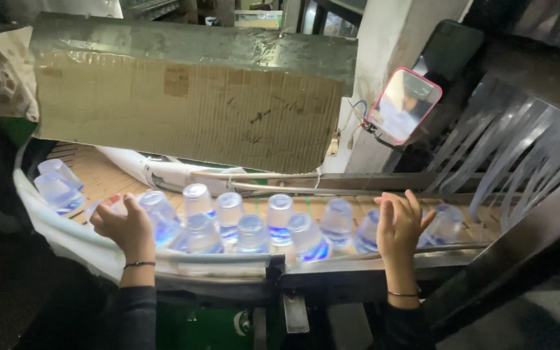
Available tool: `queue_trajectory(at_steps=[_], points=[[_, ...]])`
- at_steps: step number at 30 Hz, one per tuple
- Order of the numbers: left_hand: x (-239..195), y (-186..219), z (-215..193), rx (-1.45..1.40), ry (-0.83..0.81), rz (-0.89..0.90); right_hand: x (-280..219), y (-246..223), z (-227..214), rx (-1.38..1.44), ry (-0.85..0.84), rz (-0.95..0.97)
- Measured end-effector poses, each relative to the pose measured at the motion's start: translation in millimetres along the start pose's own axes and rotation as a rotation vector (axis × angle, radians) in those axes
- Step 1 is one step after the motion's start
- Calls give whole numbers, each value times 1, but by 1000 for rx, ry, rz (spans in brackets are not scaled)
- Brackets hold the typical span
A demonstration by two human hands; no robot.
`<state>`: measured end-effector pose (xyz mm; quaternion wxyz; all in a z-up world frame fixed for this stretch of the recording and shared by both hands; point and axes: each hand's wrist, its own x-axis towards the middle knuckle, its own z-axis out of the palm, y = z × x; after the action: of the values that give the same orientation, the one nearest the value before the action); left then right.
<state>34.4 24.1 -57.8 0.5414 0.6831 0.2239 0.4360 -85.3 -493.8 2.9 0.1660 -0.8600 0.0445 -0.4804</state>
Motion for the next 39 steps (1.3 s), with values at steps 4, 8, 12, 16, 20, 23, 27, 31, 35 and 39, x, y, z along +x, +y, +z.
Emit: queue_trajectory(at_steps=[4, 8, 12, 16, 20, 23, 27, 31, 35, 39], points=[[-5, 14, -5, 14, -10, -7, -2, 5, 11, -27, 65, -5], [-6, 17, -8, 13, -56, -49, 0, -8, 0, 7, 72, -88], [-6, 22, -11, 2, -80, -64, 4, -42, -13, -27, 20, -349], [-11, 25, -12, -30, -83, -51, 4, 4, 17, -291, 139, -179], [-7, 33, -13, -9, -100, -75, 46, -41, 11, -194, -152, -408], [-11, 32, -15, -9, -119, -116, 95, -33, 22, -13, -770, -376], [-12, 34, -16, 4, -108, -78, 136, -4, 18, -173, -1382, -87], [-21, 76, -28, -41, -92, -163, 151, 28, -7, -707, -1355, 30], [-19, 74, -25, -19, -132, -163, 127, 75, -23, -649, -579, -33], [-22, 84, -31, -33, -150, -195, 98, -5, -68, -43, 93, -76]])
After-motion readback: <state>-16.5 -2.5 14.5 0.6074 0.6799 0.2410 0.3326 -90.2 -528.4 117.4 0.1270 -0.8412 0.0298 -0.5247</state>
